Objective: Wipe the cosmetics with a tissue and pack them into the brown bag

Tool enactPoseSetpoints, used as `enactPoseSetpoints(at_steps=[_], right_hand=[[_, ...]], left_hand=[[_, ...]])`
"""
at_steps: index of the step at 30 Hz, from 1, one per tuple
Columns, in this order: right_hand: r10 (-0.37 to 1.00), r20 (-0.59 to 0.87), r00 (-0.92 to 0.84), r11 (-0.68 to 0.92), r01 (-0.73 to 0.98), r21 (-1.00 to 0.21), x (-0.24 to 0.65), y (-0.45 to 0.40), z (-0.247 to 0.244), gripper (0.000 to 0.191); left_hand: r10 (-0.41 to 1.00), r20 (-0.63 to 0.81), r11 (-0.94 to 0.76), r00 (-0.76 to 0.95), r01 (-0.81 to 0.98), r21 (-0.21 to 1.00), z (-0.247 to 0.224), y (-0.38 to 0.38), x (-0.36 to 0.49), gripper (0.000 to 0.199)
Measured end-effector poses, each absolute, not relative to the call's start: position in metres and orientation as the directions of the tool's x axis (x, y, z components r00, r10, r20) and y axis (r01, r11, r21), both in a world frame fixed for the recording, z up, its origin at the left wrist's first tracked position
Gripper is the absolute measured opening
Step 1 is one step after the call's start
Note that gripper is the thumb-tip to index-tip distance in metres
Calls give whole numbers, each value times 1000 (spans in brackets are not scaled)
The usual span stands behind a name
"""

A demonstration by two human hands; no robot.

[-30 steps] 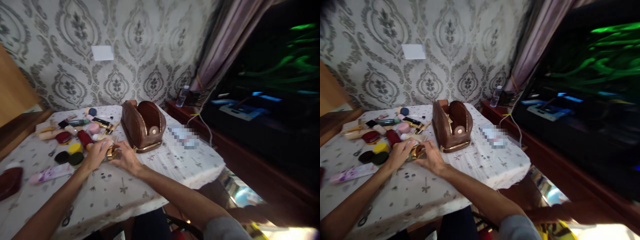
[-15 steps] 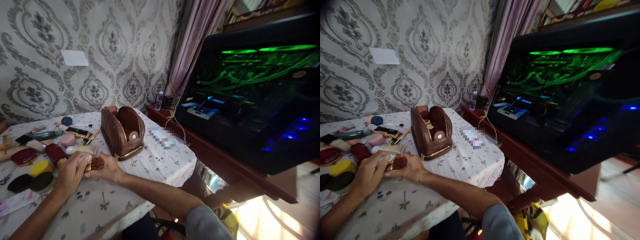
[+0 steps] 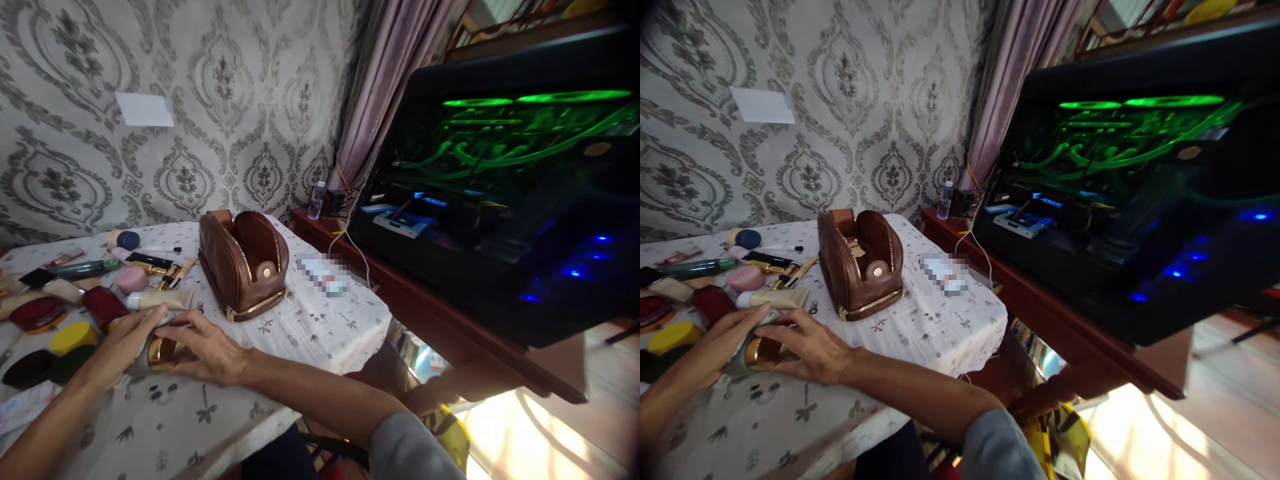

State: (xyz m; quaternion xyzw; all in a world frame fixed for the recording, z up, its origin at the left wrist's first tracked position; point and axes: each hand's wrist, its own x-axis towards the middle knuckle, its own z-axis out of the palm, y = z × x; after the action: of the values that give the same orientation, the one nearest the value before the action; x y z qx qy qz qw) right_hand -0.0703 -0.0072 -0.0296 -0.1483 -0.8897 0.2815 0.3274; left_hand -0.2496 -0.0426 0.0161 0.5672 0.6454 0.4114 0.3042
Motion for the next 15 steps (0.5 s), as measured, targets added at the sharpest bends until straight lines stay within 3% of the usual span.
enactPoseSetpoints(at_steps=[2, 4, 6, 9, 12, 15], right_hand=[[505, 477, -719, 762, 114, -637, -71, -9, -27, 64], [608, 404, -684, 672, 173, -720, -73, -10, -24, 78], [698, 302, -649, 547, 213, -809, -74, -11, -20, 88], [747, 204, -633, 403, 188, -896, -77, -11, -19, 88], [749, 241, -617, 384, 108, -917, -79, -9, -25, 80], [706, 360, -610, 480, 40, -876, -80, -5, -32, 75]], left_hand=[[983, -52, 99, -176, 266, 959, 18, -44, -247, 55], [967, -31, 91, -254, 227, 970, 20, -45, -245, 55], [952, 68, 33, -299, 322, 946, 21, -47, -243, 54], [930, 233, -49, -284, 531, 846, 22, -51, -240, 52], [936, 267, -73, -230, 615, 785, 23, -52, -239, 52], [952, 234, -68, -196, 611, 789, 22, -49, -241, 55]])
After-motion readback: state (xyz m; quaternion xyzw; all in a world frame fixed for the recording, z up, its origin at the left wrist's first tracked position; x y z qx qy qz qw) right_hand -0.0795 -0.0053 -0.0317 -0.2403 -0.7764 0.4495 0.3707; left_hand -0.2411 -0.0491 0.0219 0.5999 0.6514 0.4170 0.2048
